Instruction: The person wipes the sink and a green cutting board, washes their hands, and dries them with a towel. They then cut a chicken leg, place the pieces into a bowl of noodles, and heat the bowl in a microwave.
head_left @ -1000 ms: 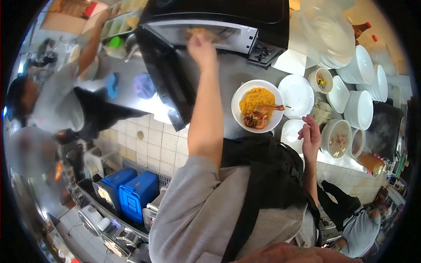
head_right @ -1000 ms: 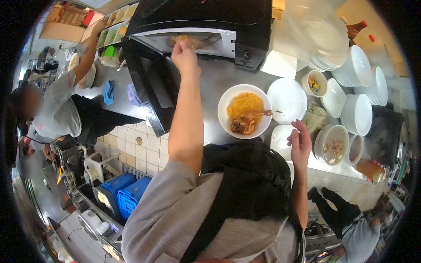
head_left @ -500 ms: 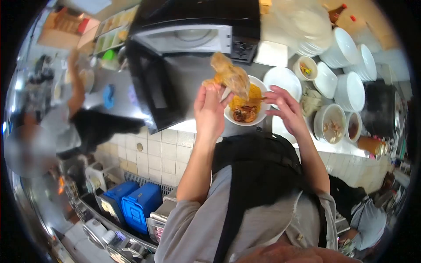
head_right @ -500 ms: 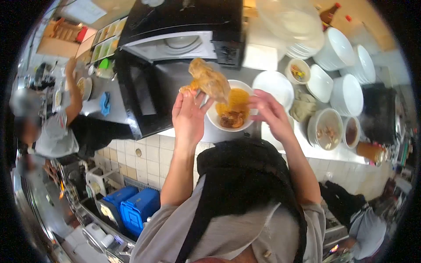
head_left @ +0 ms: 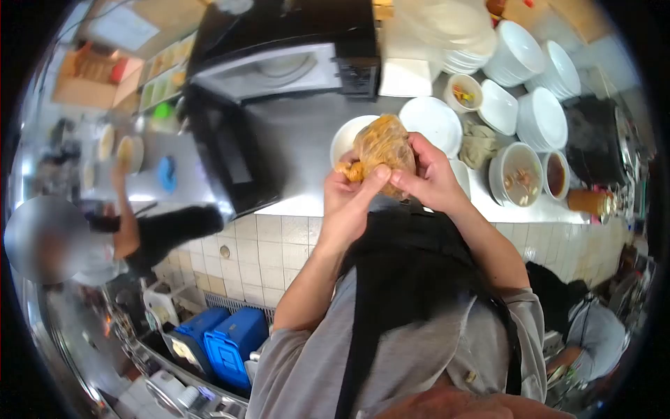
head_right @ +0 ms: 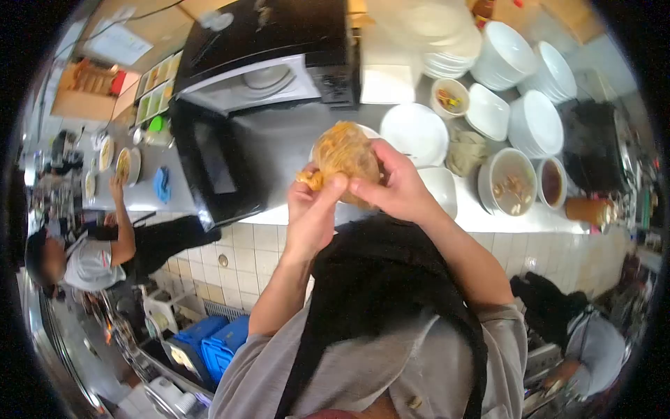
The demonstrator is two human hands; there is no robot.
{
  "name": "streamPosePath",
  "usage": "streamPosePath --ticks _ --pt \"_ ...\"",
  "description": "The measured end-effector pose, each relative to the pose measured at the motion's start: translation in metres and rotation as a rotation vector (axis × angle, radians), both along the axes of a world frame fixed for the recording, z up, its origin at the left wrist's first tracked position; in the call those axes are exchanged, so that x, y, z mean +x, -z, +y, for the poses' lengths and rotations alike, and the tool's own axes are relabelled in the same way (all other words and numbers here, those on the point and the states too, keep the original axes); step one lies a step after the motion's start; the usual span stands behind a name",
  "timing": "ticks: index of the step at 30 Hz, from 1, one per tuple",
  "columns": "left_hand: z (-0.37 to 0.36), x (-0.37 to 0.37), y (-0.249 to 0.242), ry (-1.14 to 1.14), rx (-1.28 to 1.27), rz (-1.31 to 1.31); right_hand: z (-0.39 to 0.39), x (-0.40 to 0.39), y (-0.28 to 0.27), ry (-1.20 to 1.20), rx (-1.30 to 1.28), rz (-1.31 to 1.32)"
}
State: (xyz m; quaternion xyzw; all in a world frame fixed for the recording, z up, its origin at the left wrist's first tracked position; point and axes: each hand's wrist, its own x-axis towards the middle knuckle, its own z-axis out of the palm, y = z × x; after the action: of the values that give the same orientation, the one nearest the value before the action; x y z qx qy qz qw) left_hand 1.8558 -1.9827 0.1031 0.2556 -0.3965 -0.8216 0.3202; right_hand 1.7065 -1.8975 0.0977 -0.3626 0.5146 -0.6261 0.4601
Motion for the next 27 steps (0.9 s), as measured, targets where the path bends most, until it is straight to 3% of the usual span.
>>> streamPosePath --ticks 5,9,11,12,16,19,22,27 --pt "-0.009 0.037 0.007 -0.169 0.052 -0.046 -0.034 0.034 -0.003 -0.180 0.013 0.128" --pt "-0.020 0.062 0.022 -0.267 0.124 -0.059 -0.058 0.054 0.019 -0.179 -0.017 0.317" --pt "-0.029 0.069 0.020 -0.321 0.135 -0.085 -0.069 0.061 0.027 -0.253 0.023 0.289" --pt "-0.034 0.074 0.019 -0.357 0.145 -0.117 -0.070 0.063 0.021 -0.349 0.223 0.108" --pt "-0.051 0.093 0.016 -0.433 0.182 -0.061 -0.080 0.077 0.007 -0.405 0.184 -0.112" --pt "-0.045 0.101 0.010 -0.318 0.026 -0.094 -0.080 0.079 0.017 -0.461 0.136 -0.014" --pt "-0.044 0.113 0.008 -0.188 0.065 -0.146 -0.074 0.087 0.020 -0.472 0.202 0.043" --pt "-0.043 0.116 0.022 -0.194 0.146 -0.138 -0.075 0.088 0.038 -0.451 0.134 0.169"
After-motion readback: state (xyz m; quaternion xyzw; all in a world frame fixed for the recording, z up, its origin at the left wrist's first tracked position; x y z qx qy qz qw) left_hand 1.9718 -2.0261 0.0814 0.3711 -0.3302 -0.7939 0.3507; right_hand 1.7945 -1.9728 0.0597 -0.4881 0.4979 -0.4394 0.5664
